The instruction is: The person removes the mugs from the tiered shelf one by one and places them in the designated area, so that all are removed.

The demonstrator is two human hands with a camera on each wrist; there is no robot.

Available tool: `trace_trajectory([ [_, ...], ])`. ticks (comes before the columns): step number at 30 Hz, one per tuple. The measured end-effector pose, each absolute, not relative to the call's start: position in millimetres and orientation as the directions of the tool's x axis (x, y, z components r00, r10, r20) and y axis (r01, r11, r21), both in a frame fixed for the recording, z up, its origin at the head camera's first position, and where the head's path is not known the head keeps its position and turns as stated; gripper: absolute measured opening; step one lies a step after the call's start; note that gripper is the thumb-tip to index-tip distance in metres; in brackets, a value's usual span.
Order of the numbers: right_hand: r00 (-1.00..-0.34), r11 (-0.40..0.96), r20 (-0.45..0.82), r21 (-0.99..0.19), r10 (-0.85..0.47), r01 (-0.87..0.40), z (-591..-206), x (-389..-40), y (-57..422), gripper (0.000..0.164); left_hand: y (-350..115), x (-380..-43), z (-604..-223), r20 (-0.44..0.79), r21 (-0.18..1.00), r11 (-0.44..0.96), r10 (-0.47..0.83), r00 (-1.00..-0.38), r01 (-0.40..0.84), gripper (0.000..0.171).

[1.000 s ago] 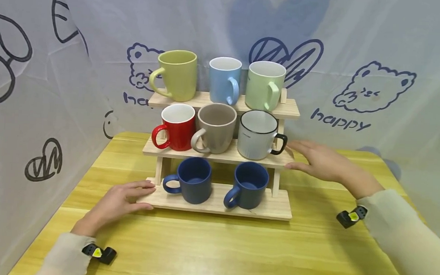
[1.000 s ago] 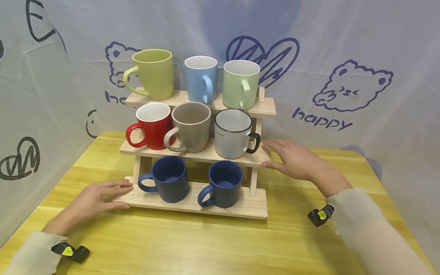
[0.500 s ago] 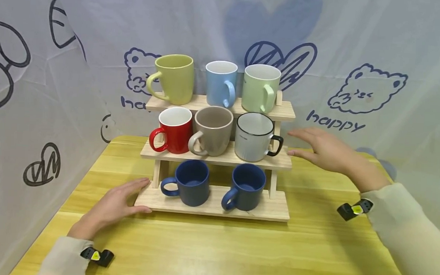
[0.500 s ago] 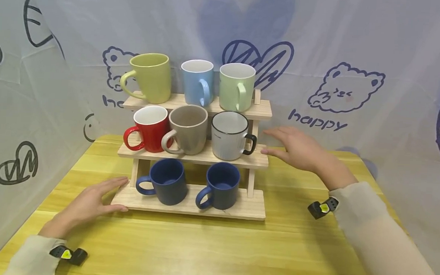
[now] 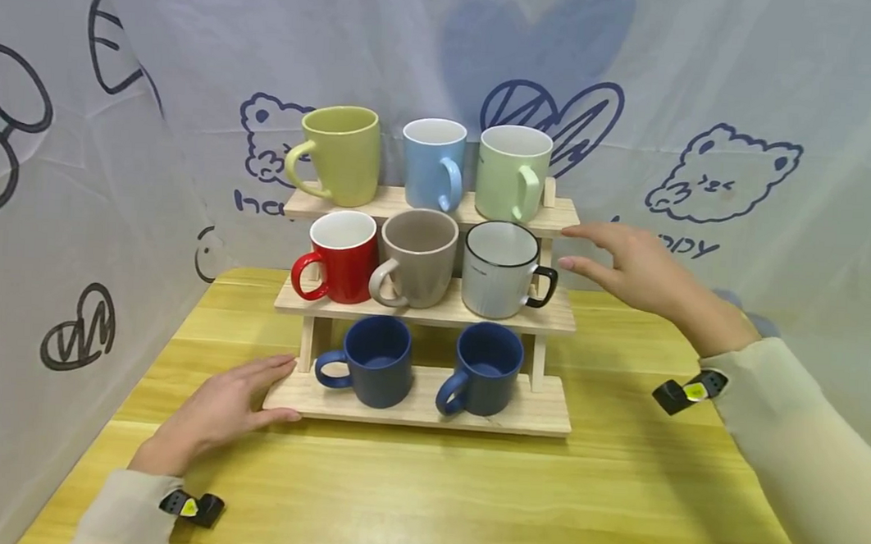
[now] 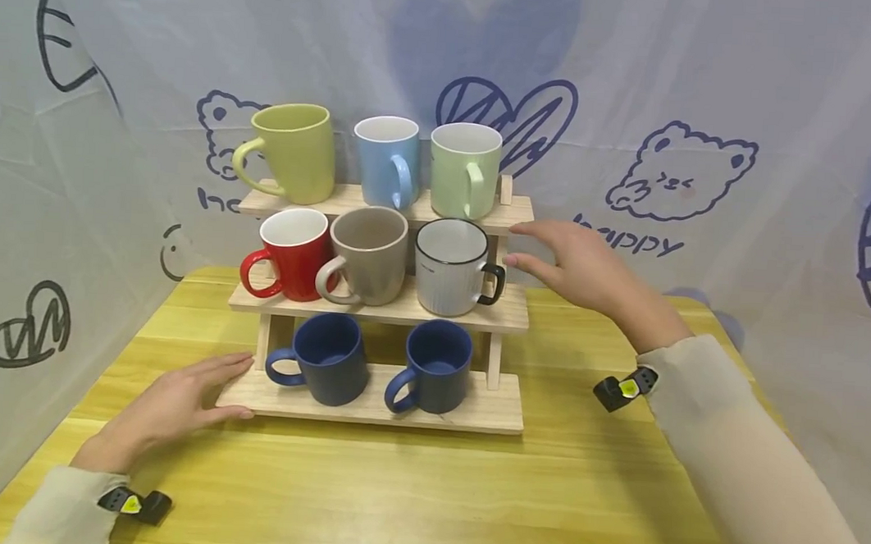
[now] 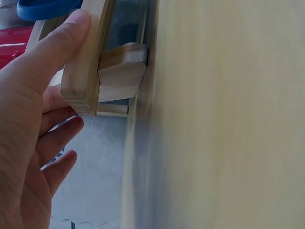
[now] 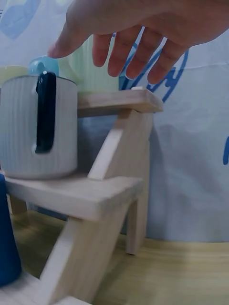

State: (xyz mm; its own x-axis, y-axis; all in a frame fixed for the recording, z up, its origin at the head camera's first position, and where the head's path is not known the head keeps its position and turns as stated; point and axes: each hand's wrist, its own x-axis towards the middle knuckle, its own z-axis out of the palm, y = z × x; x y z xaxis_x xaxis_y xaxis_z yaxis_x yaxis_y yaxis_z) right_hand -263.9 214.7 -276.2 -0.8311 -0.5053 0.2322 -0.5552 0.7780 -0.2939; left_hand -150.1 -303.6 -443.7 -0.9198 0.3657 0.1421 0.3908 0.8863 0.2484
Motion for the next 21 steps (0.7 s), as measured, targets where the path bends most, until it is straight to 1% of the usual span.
trace_trajectory([
  [5, -0.853, 0.770, 0.244, -0.368, -0.461, -0.522, -263, -271, 203, 0.061, -304, -149, -443, 0.159, 0.241, 0.888, 0.361, -0.919, 0.391, 0.084],
  [13, -0.877, 0.772, 0.293, -0.423, -0.380, -0.476, -246, -280, 187, 0.063, -303, -150, -442, 0.182, 0.238, 0.884, 0.366, -0.913, 0.402, 0.082],
  [21, -0.869, 0.767, 0.294, -0.413, -0.398, -0.491, -235, -286, 174, 0.058, -302, -151, -445, 0.203, 0.255, 0.876, 0.366, -0.908, 0.410, 0.081],
])
